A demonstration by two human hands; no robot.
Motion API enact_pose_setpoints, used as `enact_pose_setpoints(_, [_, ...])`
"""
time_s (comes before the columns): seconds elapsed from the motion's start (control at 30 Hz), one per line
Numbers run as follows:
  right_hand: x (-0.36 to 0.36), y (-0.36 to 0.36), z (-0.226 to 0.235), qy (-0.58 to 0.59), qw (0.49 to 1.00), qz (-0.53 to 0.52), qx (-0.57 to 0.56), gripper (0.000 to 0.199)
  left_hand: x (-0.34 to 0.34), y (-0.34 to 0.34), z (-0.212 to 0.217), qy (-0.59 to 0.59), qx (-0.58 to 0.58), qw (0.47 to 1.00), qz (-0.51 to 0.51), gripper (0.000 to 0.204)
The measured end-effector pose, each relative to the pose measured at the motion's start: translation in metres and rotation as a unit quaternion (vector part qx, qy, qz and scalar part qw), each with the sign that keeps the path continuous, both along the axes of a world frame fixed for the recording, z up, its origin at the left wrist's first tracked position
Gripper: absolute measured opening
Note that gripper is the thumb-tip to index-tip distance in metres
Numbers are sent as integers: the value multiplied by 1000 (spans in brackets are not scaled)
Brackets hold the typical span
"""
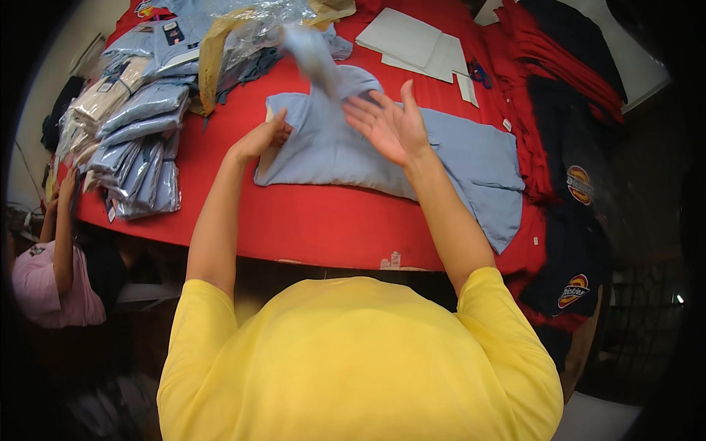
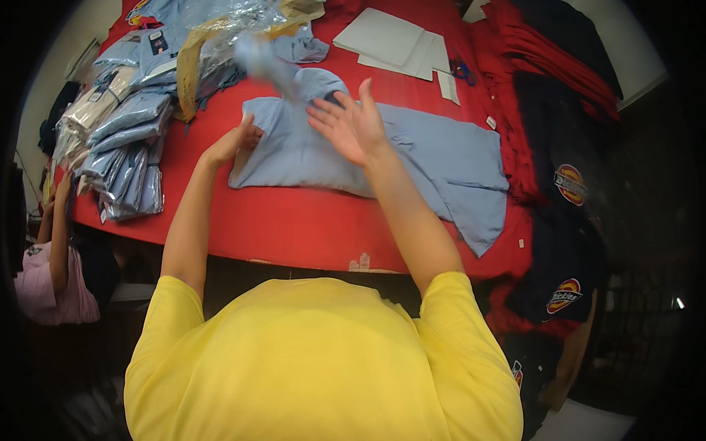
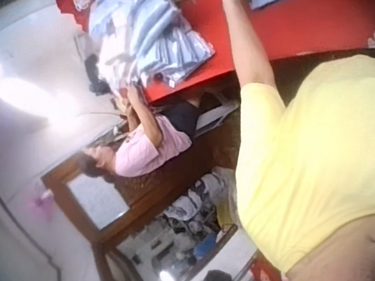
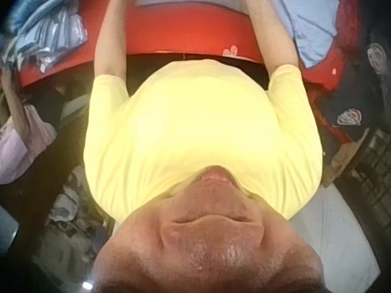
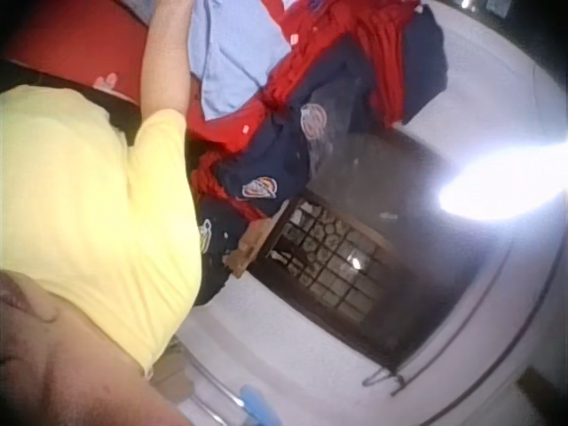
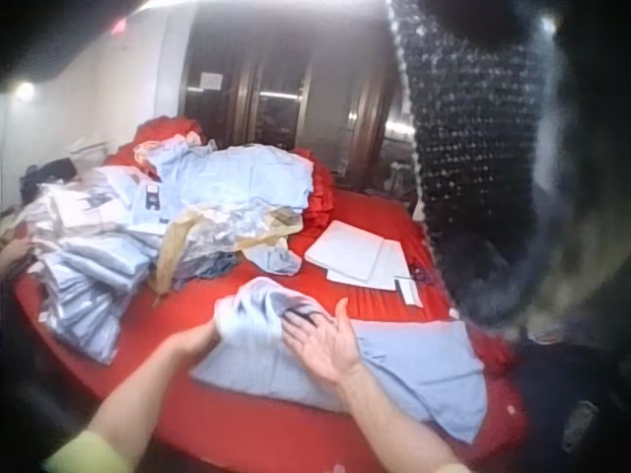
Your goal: The person tags and folds light blue shirts on a red table using a folding board. They use a hand tool to attach tags to the garments, place a folding board on the back of each shirt, fold the sleeves and bottom over the board, and then remove the board to stack the finished items.
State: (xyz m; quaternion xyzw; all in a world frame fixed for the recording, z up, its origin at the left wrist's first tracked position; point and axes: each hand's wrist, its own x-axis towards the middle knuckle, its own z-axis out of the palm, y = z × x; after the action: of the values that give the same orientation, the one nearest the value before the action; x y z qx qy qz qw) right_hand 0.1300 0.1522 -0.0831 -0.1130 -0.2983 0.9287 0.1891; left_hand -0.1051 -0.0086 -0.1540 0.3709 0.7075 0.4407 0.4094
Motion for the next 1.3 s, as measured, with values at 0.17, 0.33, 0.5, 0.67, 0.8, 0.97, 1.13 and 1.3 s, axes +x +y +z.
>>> enact_pose_setpoints(0.17, [124,-12,-29,-272,856,-45,437,41,17,-4,-12,294,11,956,-9,37])
enact_pose_setpoints(0.33, [251,-49,-81,-558,364,-236,707,31,42,6,-17,406,-16,906,117,29])
enact_pose_setpoints(0.5, [312,-7,-121,-628,301,-313,646,29,75,22,-16,527,-11,839,132,26])
enact_pose_setpoints(0.67, [298,90,-51,-584,298,-392,645,15,59,28,-42,512,160,835,123,22])
enact_pose_setpoints(0.8, [258,187,-43,-493,320,-463,664,12,53,32,-41,484,115,849,176,20])
enact_pose_setpoints(0.97, [212,234,-96,-656,279,-358,603,13,38,24,-44,480,82,846,217,18])
enact_pose_setpoints(1.13, [202,222,-102,-625,311,-405,591,16,26,11,-46,503,68,838,201,18])
enact_pose_setpoints(1.3, [225,228,-109,-559,179,-380,715,27,34,26,-32,510,66,841,171,20])
